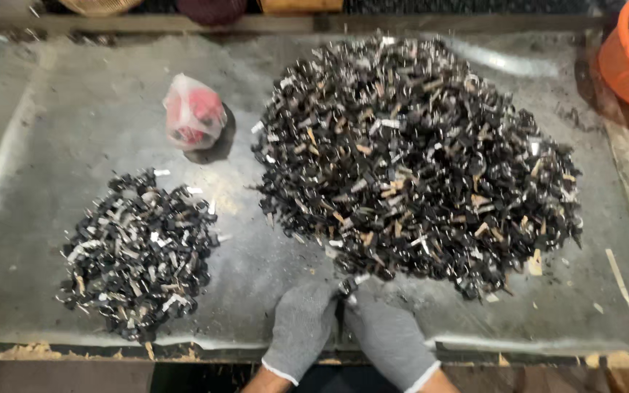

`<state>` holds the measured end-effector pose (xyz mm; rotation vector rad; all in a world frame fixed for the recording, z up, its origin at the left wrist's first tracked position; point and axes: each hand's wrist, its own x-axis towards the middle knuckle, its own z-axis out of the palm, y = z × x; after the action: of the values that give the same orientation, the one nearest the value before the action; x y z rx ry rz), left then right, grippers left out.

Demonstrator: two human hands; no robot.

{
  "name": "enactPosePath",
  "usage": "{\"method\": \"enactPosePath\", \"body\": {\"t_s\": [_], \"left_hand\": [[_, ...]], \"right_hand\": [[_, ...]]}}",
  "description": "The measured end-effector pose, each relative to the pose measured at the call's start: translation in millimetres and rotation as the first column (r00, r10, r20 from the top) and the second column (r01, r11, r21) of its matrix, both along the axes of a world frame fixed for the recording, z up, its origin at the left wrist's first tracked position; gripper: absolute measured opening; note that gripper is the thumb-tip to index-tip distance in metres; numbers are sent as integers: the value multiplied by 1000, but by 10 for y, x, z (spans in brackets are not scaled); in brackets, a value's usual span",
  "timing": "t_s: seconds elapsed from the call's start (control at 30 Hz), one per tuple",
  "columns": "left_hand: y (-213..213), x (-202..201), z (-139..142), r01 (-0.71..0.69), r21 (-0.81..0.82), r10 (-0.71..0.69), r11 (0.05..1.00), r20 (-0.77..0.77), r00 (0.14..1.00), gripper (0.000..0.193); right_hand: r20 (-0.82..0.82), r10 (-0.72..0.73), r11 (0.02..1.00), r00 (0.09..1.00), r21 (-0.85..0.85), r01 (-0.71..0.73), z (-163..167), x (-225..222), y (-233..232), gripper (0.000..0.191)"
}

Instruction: The person, wearing gray work gloves, picks small black metal components one at a time from a large pile on a metal workbench and places selected pieces into a separate smaller pile to the left. The sorting continues steadily throughout the episode, gradually growing the smaller pile.

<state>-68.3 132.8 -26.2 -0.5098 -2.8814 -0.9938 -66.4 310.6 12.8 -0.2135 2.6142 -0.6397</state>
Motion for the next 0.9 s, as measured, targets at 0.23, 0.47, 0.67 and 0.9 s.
{"method": "enactPosePath", "body": {"t_s": [0.23,0.47,0.67,0.9], "left_hand": [[-26,-3,-54,64,47,-52,997,-224,973,22],[-5,81,-46,52,9,-51,999,-79,996,45],[-12,153,-40,-33,33,34,999,-25,999,38],[27,138,80,-96,-33,92,995,-119,989,10]], "right_hand": [[123,-37,997,992,77,27,1,-82,-52,23],[-178,63,992,982,121,-42,-193,150,-69,31],[-100,86,953,991,-283,-111,-256,-70,68,27],[-37,142,976,989,170,-133,-267,173,40,52]]}}
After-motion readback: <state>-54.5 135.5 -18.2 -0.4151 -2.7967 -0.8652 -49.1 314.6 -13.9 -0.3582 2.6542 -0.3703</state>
